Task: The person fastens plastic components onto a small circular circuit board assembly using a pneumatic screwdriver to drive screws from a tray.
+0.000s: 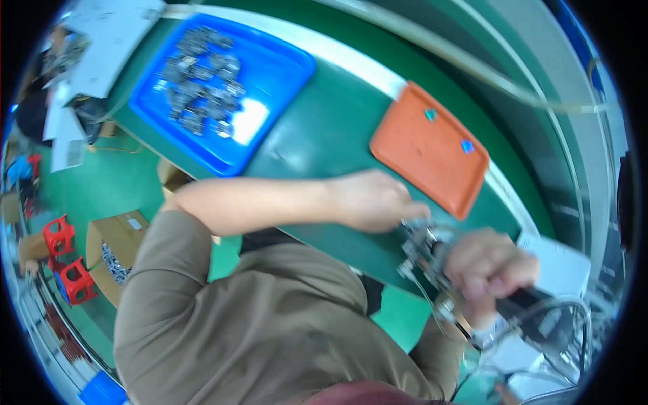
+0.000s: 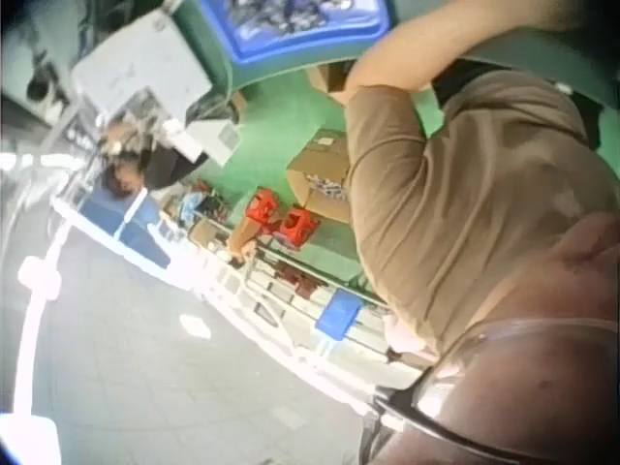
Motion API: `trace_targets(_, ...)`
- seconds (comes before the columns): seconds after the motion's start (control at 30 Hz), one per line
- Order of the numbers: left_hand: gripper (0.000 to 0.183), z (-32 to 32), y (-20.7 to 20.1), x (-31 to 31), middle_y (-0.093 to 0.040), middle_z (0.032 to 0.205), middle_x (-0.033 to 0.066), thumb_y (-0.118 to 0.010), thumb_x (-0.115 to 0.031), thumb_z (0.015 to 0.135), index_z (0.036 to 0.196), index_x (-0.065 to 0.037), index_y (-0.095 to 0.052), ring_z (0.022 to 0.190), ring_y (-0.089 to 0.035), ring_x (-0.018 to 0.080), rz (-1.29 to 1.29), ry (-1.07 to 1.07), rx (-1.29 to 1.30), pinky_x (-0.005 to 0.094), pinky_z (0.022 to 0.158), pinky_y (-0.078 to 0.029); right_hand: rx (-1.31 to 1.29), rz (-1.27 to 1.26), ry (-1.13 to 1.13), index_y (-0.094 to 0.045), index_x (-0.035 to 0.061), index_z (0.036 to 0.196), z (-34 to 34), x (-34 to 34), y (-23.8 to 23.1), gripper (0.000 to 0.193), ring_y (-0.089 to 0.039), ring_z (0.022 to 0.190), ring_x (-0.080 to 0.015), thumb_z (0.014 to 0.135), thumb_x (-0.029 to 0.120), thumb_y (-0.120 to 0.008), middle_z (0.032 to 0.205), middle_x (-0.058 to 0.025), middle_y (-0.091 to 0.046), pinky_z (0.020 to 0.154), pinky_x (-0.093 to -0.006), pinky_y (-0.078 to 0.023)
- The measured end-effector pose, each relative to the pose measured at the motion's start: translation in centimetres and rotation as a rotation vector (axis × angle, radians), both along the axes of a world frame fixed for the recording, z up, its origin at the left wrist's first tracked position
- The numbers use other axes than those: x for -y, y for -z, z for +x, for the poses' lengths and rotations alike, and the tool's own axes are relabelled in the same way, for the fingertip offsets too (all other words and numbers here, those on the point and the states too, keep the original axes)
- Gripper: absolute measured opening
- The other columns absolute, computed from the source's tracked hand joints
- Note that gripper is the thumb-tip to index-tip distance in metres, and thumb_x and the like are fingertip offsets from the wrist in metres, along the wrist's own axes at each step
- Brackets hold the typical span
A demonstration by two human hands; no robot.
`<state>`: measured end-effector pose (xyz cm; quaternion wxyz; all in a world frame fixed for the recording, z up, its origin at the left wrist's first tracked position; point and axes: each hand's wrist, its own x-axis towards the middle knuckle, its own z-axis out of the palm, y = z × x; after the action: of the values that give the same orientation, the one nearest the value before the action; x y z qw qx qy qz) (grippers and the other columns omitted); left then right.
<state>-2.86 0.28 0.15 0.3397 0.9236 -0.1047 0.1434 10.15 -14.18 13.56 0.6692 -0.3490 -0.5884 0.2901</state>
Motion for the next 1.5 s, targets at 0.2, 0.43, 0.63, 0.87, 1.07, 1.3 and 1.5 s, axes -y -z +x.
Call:
trace_targets(0.2, 0.027, -1.3, -2.9, -1.7, -0.064, 0.079, 0.0051, -0.066, -0.015, 0.086, 0.113, -0.011, -0.067, 0.080, -0.066, 0.0259, 0.231, -0.027, 0.135, 0.0406, 0.068, -0.054, -0.043, 0.277, 0.129, -0.048, 0.0130, 0.092, 2.0, 4.3, -4.1, 0.023, -0.053, 0.043, -0.0071, 0.086, 0.004, -0.068, 0.058, 0.0045, -0.055, 0.042, -0.0195, -0.050)
trace_targets(0.43, 0.026, -10.8, -7.7, -12.8, -0.071, 0.088, 0.0080, -0.081, -0.015, 0.076, 0.102, -0.011, -0.074, 0.087, -0.069, 0.0285, 0.392, -0.699, 0.122, 0.0424, 0.078, -0.053, 0.023, 0.102, 0.161, -0.047, 0.0116, 0.094, 2.4, 2.5, -3.7, 0.028, -0.052, 0.042, -0.0118, 0.087, 0.005, -0.074, 0.057, 0.0023, -0.052, 0.041, -0.0254, -0.046)
trace_targets(0.63, 0.044, -15.6, -7.7, -19.2, -0.071, 0.121, 0.0131, -0.084, -0.019, 0.081, 0.121, -0.006, -0.071, 0.114, -0.065, 0.0318, 0.192, -0.578, -0.059, 0.0422, 0.101, -0.051, -0.048, 0.122, 0.156, -0.049, 0.0108, 0.097, 2.8, 2.5, -3.6, 0.030, -0.053, 0.043, -0.0130, 0.086, 0.005, -0.077, 0.058, 0.0007, -0.056, 0.041, -0.0261, -0.048)
trace_targets(0.87, 0.062, -9.7, -3.0, -40.7, -0.045, 0.155, 0.0297, -0.072, -0.032, 0.090, 0.144, -0.005, -0.059, 0.149, -0.039, 0.0401, 0.530, -1.140, -0.264, 0.0444, 0.123, -0.033, 0.009, 0.062, 0.130, -0.051, 0.0097, 0.099, 2.4, 3.6, -3.9, 0.031, -0.056, 0.045, -0.0155, 0.083, 0.002, -0.077, 0.057, -0.0005, -0.056, 0.043, -0.0281, -0.050)
trace_targets(1.07, 0.075, -13.3, 2.7, -52.8, -0.045, 0.156, 0.0288, -0.063, -0.029, 0.088, 0.153, 0.004, -0.043, 0.150, -0.038, 0.0367, 0.570, -1.391, -0.612, 0.0396, 0.125, -0.031, -0.078, 0.057, 0.126, -0.058, 0.0061, 0.095, 2.9, 2.9, -4.0, 0.032, -0.054, 0.041, -0.0202, 0.076, -0.004, -0.082, 0.056, -0.0061, -0.060, 0.042, -0.0320, -0.047)
trace_targets(1.3, 0.046, -15.3, 6.8, -62.6, -0.073, 0.122, 0.0188, -0.069, -0.016, 0.086, 0.132, -0.008, -0.068, 0.117, -0.069, 0.0338, 0.490, -1.139, -0.380, 0.0416, 0.102, -0.053, 0.092, 0.016, 0.059, -0.050, 0.0132, 0.112, 5.0, 1.7, -3.3, 0.033, -0.056, 0.053, -0.0151, 0.090, 0.013, -0.074, 0.068, -0.0007, -0.059, 0.050, -0.0299, -0.049)
trace_targets(1.5, 0.043, -6.0, 6.3, -52.2, -0.072, 0.122, 0.0162, -0.063, -0.029, 0.102, 0.136, -0.003, -0.063, 0.114, -0.067, 0.0214, 0.509, -0.676, -0.159, 0.0355, 0.101, -0.050, 0.134, -0.087, 0.012, -0.052, 0.0170, 0.118, 6.7, 2.0, -2.7, 0.025, -0.056, 0.060, -0.0142, 0.097, 0.017, -0.066, 0.073, 0.0011, -0.058, 0.056, -0.0297, -0.047)
